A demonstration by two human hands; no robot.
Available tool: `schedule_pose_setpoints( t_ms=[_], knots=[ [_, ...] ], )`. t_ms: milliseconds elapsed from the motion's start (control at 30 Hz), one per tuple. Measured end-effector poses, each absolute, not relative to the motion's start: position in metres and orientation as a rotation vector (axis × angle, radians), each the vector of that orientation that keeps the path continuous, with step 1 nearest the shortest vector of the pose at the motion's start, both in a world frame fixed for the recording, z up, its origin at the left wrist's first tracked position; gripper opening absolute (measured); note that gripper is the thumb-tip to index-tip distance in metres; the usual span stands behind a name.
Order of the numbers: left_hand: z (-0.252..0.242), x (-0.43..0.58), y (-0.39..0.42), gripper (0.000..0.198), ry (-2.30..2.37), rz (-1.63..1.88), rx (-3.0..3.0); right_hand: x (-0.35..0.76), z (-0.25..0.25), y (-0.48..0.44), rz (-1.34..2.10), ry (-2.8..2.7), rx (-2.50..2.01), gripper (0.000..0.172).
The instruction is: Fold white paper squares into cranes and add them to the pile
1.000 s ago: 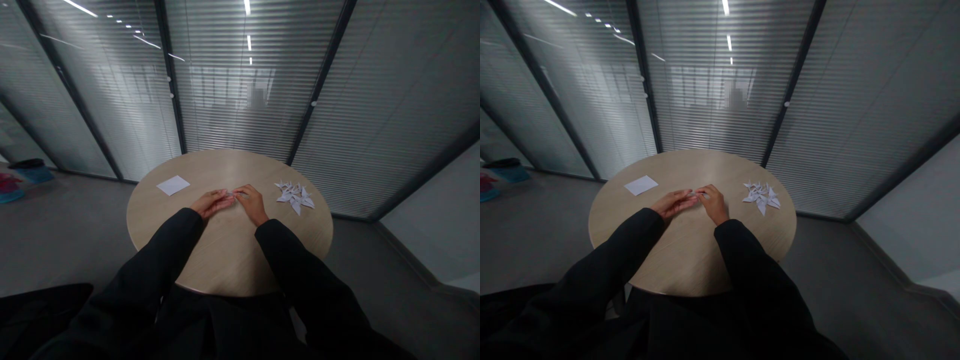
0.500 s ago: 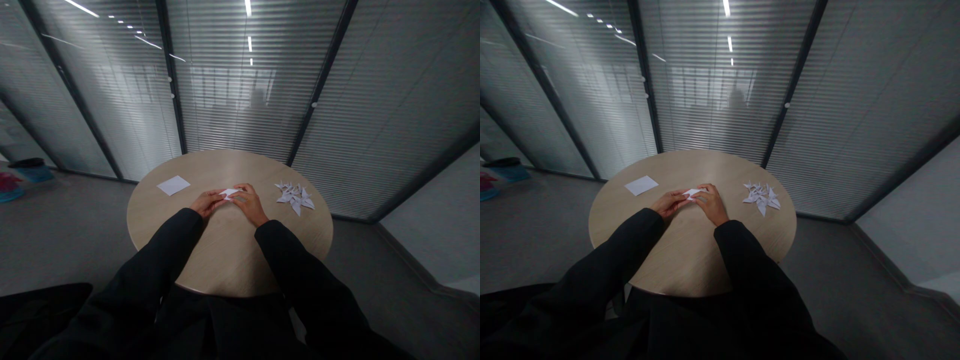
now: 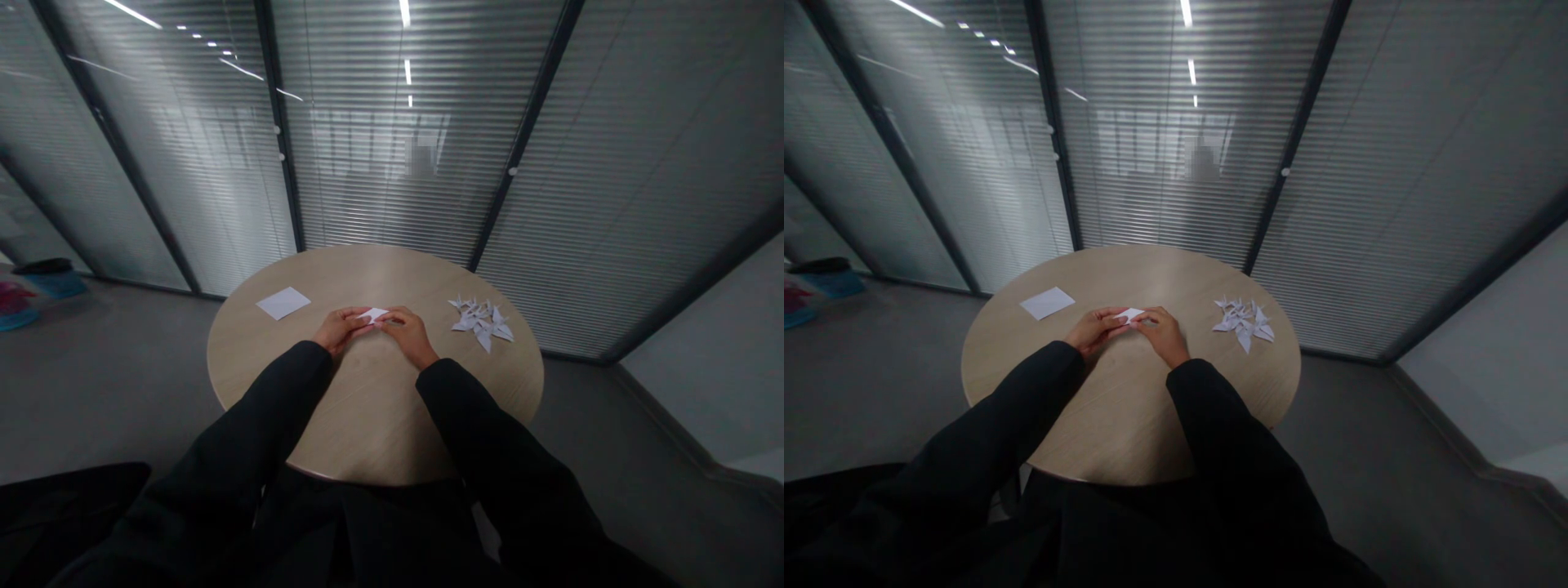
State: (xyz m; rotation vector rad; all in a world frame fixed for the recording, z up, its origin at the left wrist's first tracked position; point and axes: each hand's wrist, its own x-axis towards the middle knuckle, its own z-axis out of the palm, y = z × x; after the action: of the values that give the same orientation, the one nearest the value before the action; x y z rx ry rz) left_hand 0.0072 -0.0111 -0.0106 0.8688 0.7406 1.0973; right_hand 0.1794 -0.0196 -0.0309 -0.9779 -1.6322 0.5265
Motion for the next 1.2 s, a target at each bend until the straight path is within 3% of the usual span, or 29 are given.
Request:
schedule_pose_setpoints(
  t_ms=[300,533,800,1200],
  knots=[
    [-0.014,0.008,-0.009,0.021,0.778,1.119,0.935,0.175,-0.03,-0.022,0.887,-1.373,-0.975,0.038],
    [-0.018,0.01,-0.009,0.024,0.764,1.124,0.992,0.178,-0.033,-0.019,0.87,-1.374,-1.026,0.039],
    [-0.023,0.01,-0.007,0.05,0.818,1.139,1.154,0.181,-0.037,-0.014,0.776,-1.394,-1.081,0.039],
    [-0.017,0.009,-0.009,0.04,0.843,1.189,1.2,0.182,-0.035,-0.017,0.918,-1.344,-1.088,0.047]
  ],
)
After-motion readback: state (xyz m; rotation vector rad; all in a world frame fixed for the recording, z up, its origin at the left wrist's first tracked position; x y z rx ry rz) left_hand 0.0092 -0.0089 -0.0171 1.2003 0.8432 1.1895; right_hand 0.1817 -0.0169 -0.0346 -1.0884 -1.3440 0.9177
